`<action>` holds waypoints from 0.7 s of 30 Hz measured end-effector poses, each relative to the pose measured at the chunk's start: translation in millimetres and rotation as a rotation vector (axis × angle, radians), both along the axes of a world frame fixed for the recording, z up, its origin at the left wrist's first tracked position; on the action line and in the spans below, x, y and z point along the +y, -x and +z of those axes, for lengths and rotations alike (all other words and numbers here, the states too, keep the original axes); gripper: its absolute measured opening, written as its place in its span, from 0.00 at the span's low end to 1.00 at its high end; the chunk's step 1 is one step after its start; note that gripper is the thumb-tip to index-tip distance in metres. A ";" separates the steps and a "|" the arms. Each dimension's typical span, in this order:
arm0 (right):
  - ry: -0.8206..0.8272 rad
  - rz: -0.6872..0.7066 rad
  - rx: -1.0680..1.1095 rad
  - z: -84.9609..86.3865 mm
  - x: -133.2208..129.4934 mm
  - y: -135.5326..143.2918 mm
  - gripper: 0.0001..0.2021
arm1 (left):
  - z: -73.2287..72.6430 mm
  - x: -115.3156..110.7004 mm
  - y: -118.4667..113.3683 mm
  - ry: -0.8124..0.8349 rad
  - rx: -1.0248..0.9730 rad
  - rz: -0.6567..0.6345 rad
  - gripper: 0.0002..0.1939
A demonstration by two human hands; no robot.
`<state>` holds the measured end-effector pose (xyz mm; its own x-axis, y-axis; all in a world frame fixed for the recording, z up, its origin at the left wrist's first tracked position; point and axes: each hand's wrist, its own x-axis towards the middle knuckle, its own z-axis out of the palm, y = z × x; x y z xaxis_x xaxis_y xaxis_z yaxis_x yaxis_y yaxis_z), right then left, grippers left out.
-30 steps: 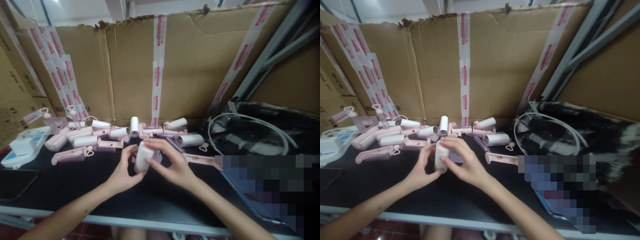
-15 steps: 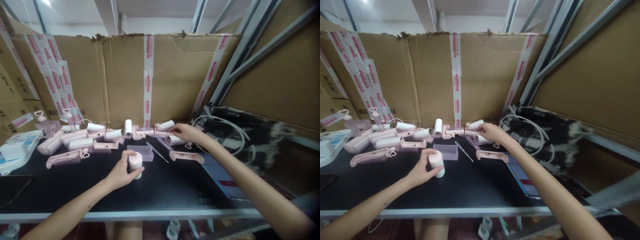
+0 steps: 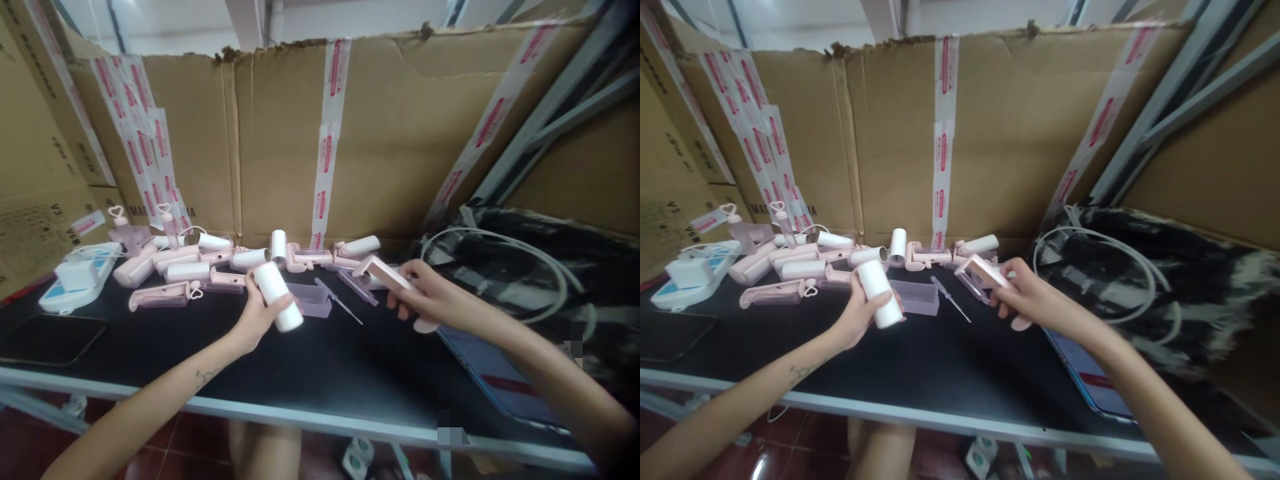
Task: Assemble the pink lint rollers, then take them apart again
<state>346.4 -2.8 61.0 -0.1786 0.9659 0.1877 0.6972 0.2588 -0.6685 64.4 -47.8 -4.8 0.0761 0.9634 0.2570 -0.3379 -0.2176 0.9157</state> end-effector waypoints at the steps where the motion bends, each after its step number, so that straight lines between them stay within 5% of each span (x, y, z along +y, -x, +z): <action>1: 0.073 0.069 0.138 2.8 -6.1 14.4 0.21 | 8.9 1.2 -0.6 0.031 -0.084 -0.008 0.30; 3: 0.088 0.191 0.352 6.9 -18.6 46.0 0.26 | 23.9 4.6 -4.7 0.078 -0.185 -0.010 0.27; 5: 0.030 0.288 0.465 7.6 -30.0 75.3 0.19 | 32.6 8.2 -13.2 0.093 -0.227 0.029 0.25; 9: -0.154 0.333 0.531 -6.8 -42.5 108.7 0.14 | 31.6 10.1 -35.5 0.036 -0.241 0.142 0.26; 15: -0.128 0.259 0.568 -41.0 -43.7 108.7 0.15 | 15.8 1.6 -42.8 0.066 -0.154 0.080 0.27; 21: 0.076 0.247 0.609 -39.9 -52.3 108.5 0.17 | 7.0 2.6 -39.1 -0.083 0.051 0.155 0.27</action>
